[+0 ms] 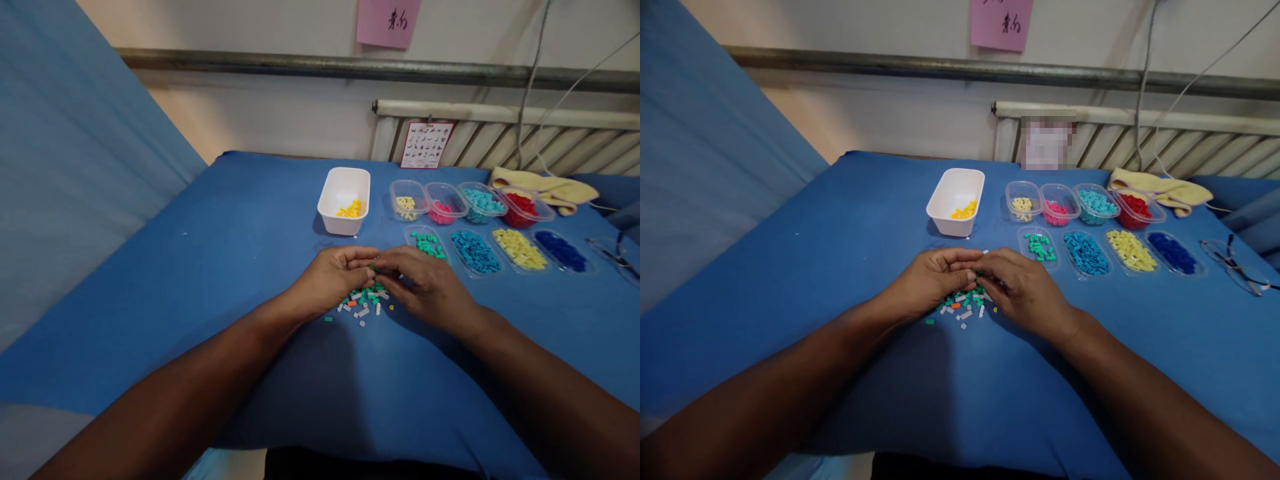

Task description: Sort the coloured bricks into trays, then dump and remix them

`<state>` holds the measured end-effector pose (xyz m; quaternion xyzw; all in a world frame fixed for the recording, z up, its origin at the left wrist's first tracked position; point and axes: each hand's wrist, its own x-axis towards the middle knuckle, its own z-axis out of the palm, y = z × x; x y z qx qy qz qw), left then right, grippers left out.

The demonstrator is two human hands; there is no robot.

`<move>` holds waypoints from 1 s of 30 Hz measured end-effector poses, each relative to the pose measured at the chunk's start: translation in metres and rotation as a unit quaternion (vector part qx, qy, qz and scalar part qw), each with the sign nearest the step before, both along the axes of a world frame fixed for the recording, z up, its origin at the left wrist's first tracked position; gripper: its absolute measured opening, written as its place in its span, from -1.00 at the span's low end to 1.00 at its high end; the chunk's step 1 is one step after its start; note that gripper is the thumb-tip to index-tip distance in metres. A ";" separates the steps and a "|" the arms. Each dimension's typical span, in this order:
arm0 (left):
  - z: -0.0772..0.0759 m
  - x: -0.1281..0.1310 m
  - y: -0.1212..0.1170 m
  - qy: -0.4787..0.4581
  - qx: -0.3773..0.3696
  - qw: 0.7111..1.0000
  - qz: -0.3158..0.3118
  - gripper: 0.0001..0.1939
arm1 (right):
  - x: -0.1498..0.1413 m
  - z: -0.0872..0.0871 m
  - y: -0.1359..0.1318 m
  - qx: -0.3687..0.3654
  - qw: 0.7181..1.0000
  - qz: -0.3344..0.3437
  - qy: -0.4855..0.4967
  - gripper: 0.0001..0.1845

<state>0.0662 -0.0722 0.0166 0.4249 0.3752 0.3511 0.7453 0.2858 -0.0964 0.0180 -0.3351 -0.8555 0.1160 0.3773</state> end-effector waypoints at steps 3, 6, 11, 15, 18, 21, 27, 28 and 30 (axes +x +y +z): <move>-0.003 0.001 0.000 0.005 -0.001 1.000 0.002 -0.45 | 0.000 -0.001 0.000 -0.006 1.000 0.008 -0.013 -0.73; -0.004 0.002 -0.002 0.022 0.017 1.000 0.008 -0.41 | 0.001 -0.002 0.001 0.009 1.000 0.018 -0.024 -0.72; 0.005 0.003 -0.006 0.072 0.067 0.995 0.003 -0.46 | 0.004 -0.004 0.004 0.016 0.998 0.033 -0.051 -0.71; 0.013 0.003 -0.008 0.099 0.086 0.991 -0.026 -0.58 | 0.006 -0.005 0.005 0.005 0.998 0.035 -0.059 -0.81; 0.015 0.003 -0.009 0.108 0.103 0.988 -0.028 -0.58 | 0.004 -0.003 0.004 0.002 0.999 0.032 -0.027 -0.86; 0.016 0.003 -0.010 0.120 0.106 0.987 -0.024 -0.58 | 0.007 0.002 0.006 0.004 1.000 0.016 -0.009 -0.87; 0.019 -0.004 -0.004 0.176 0.187 0.964 0.070 -0.57 | 0.056 0.004 0.033 0.036 0.985 -0.169 -0.022 -0.89; 0.019 -0.008 -0.001 0.193 0.219 0.952 0.090 -0.59 | 0.066 0.001 0.038 0.034 0.980 -0.195 -0.029 -0.88; 0.017 -0.016 0.008 0.236 0.281 0.922 0.127 -0.63 | 0.080 -0.006 0.046 0.020 0.973 -0.227 -0.045 -0.85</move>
